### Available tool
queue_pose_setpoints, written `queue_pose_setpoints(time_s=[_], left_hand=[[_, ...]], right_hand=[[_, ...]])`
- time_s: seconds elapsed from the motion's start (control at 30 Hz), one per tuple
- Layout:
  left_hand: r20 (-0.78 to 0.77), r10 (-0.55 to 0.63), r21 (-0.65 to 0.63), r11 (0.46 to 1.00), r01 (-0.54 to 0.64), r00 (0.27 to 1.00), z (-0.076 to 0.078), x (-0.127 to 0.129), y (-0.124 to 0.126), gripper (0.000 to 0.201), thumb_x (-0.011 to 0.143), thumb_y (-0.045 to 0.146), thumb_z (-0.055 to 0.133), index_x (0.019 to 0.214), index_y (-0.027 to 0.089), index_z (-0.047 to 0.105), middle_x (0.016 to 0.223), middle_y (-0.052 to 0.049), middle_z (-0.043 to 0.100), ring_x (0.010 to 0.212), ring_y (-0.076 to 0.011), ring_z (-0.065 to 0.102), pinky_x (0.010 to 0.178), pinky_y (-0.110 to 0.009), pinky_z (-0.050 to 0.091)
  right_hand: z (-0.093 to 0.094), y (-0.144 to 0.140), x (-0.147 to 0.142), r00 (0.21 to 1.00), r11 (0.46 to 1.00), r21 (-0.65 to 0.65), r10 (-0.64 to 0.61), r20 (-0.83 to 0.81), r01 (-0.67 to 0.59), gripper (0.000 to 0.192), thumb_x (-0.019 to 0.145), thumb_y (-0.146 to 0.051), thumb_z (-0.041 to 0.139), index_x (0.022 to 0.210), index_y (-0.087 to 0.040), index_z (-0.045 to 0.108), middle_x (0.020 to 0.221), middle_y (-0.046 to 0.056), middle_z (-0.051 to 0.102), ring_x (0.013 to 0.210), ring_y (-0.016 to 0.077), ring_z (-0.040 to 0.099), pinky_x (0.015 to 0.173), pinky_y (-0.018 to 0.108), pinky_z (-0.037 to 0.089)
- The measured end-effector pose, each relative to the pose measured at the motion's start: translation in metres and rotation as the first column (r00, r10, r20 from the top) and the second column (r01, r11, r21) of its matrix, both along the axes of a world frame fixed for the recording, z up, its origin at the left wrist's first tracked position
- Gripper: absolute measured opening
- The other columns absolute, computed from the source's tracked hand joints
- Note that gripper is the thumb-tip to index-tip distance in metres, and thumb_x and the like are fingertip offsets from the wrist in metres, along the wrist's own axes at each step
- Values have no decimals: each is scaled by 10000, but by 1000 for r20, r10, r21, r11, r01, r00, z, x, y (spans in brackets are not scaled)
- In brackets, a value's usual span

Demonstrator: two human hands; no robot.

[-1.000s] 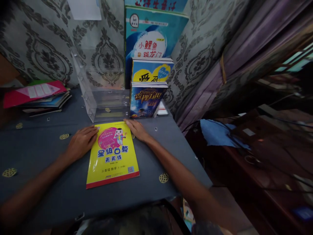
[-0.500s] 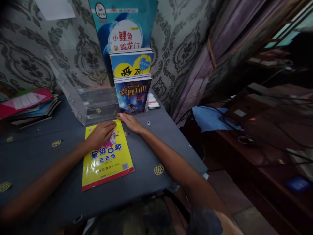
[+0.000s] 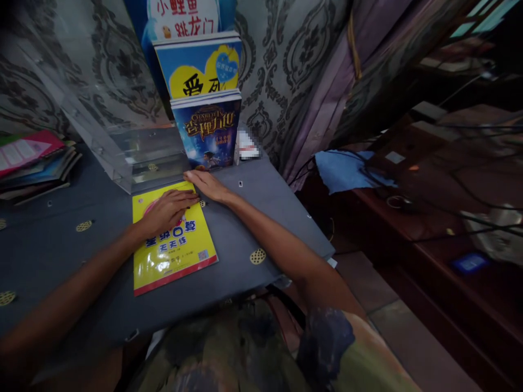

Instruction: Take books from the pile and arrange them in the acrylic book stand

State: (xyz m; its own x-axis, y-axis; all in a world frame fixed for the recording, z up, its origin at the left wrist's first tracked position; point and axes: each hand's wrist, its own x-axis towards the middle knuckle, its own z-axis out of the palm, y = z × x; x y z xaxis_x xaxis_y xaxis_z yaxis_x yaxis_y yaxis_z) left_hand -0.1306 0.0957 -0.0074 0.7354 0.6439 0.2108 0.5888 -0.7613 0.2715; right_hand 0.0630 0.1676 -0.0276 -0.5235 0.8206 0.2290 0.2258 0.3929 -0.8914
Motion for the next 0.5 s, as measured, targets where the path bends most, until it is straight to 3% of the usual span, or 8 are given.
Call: queue_pose_setpoints(time_s=[0.5], left_hand=[[-21, -103, -81, 992, 101, 994, 0, 5, -47, 445, 991, 141, 404, 1366, 271, 605, 1437, -63, 611, 1390, -239, 499, 1183, -580, 298]], right_hand=[[-6, 2, 0, 1000, 997, 77, 21, 8, -22, 711, 985, -721, 302, 1235, -164, 664, 1251, 105, 710, 1226, 248, 623, 1110, 441, 436]])
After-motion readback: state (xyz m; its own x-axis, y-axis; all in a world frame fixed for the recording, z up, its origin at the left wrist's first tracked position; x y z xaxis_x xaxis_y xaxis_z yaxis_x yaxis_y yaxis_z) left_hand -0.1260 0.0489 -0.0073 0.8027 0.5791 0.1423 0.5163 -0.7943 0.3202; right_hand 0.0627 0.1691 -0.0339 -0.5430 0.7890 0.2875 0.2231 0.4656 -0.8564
